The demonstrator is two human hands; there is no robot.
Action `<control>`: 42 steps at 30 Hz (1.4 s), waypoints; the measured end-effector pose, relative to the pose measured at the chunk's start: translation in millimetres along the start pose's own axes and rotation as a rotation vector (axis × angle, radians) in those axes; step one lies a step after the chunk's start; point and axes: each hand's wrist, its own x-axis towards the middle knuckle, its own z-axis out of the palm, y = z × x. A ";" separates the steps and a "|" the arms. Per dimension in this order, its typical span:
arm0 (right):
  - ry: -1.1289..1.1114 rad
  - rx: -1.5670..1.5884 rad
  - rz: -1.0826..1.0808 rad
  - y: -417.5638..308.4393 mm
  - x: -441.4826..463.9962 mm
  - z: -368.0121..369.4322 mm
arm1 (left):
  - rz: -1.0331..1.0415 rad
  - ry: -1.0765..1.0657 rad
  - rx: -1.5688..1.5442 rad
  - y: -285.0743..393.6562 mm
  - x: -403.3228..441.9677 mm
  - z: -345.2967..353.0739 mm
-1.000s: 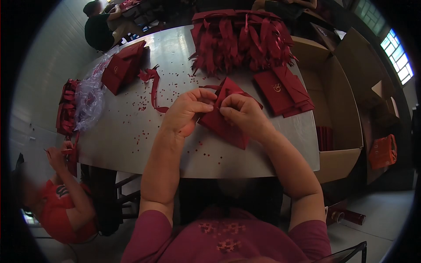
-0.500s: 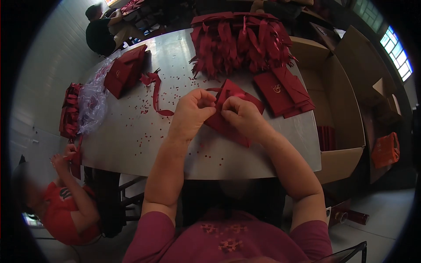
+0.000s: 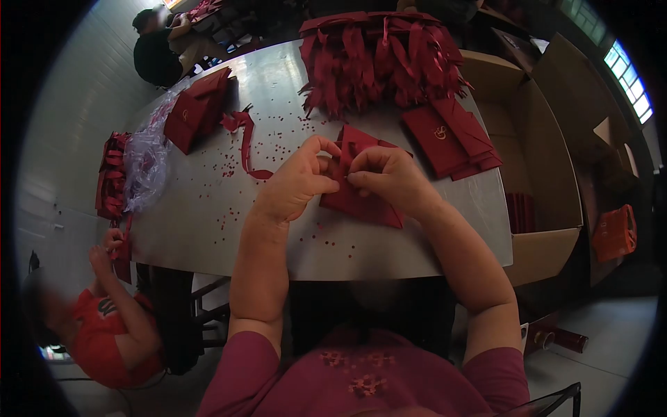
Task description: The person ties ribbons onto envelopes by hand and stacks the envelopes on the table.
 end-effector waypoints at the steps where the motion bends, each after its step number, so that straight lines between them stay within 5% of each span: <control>1: 0.002 0.003 0.002 0.2 0.4 -1.2 | -0.006 0.006 -0.009 3.1 -1.4 2.3; 12: -0.004 0.127 -0.064 1.4 0.5 -3.1 | 0.049 0.048 -0.104 0.7 -0.7 8.6; 20: 0.078 -0.106 -0.090 -2.3 -2.6 5.2 | 0.237 0.363 0.217 -3.3 -1.8 20.5; 34: 0.049 -0.222 -0.019 3.9 -6.9 26.4 | 0.239 0.490 0.568 -23.7 -33.0 33.7; 42: 0.116 -0.731 -0.231 -9.1 -23.0 42.8 | 0.601 0.757 0.584 -67.6 -40.5 55.3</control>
